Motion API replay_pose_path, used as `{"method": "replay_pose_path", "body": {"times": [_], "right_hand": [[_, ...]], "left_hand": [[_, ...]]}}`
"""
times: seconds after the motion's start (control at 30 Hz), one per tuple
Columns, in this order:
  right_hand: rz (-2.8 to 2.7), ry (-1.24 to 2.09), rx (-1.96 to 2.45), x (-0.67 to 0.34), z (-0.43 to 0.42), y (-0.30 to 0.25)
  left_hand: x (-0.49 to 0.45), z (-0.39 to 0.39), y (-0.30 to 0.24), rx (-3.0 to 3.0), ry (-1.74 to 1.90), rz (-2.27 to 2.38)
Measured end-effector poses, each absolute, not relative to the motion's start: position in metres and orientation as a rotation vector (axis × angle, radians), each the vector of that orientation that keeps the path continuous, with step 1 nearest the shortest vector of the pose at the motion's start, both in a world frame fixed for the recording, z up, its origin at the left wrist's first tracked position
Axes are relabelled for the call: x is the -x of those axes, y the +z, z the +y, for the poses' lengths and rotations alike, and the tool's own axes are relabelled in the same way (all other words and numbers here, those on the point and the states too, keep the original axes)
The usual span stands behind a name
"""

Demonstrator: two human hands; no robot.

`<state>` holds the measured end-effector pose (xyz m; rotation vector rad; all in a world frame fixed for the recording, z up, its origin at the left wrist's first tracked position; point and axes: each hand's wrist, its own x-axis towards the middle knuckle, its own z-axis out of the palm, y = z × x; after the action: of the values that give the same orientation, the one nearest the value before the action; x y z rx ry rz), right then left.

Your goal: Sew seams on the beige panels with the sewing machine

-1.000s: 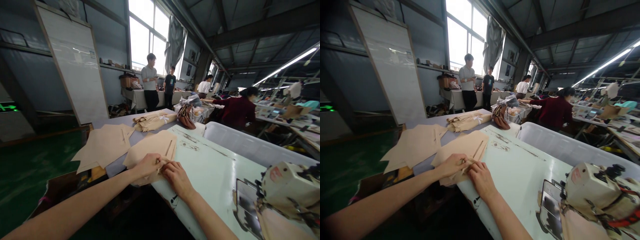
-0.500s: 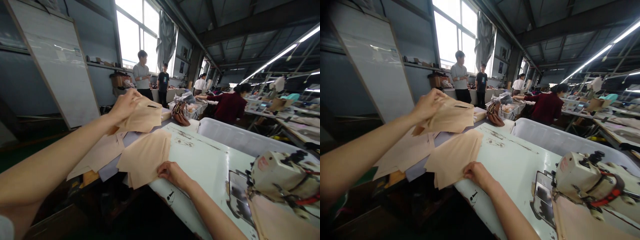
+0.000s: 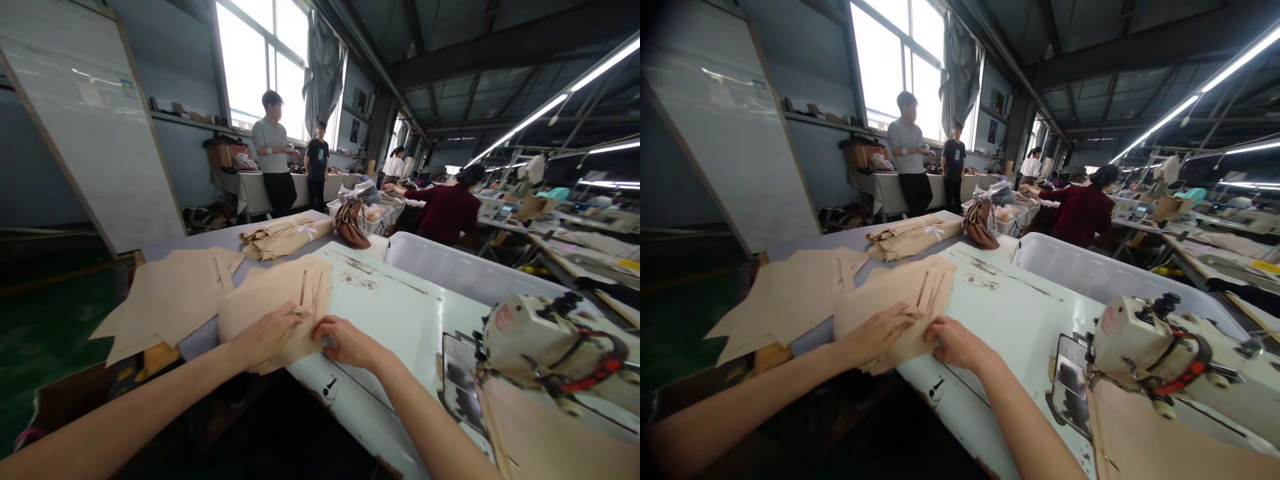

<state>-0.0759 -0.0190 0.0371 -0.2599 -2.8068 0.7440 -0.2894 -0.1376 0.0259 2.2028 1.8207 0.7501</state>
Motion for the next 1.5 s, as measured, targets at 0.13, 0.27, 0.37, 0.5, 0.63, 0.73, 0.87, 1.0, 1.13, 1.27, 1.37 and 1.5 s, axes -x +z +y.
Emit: {"method": "replay_pose_path", "body": {"times": [0.13,0.27,0.37,0.5,0.63,0.73,0.87,1.0,1.13,1.27,1.37,1.5], "right_hand": [[-2.882,0.575,0.238,0.078,-0.020,0.035],[-2.994,0.304,0.230,0.085,-0.031,0.037],[-3.052,0.140,0.265,0.093,-0.034,0.037],[-3.051,0.132,0.324,0.097,-0.029,0.040],[-2.981,0.309,0.343,0.097,-0.022,0.043],[-2.919,0.461,0.323,0.097,-0.014,0.041],[-2.867,0.574,0.294,0.096,-0.007,0.038],[-2.854,0.598,0.282,0.096,-0.005,0.036],[-2.832,0.572,0.314,0.099,-0.003,0.032],[-2.709,0.465,0.488,0.094,-0.006,0.032],[-2.612,0.358,0.625,0.086,-0.020,0.030],[-2.668,0.283,0.509,0.079,-0.047,0.017]], "left_hand": [[0.273,-0.143,0.032,-2.190,0.700,1.851],[0.261,-0.147,0.027,-2.186,0.685,1.865],[0.262,-0.143,0.014,-2.143,0.657,1.949],[0.267,-0.137,0.006,-2.085,0.652,2.006],[0.265,-0.140,0.012,-2.080,0.675,1.936],[0.266,-0.140,0.018,-2.066,0.666,1.910],[0.269,-0.138,0.023,-2.056,0.685,1.863],[0.268,-0.136,0.026,-2.064,0.720,1.831],[0.265,-0.135,0.022,-2.042,0.756,1.875],[0.267,-0.132,0.021,-2.036,0.819,1.910],[0.271,-0.130,0.023,-2.030,0.860,1.942],[0.276,-0.128,0.029,-2.044,0.884,1.991]]}}
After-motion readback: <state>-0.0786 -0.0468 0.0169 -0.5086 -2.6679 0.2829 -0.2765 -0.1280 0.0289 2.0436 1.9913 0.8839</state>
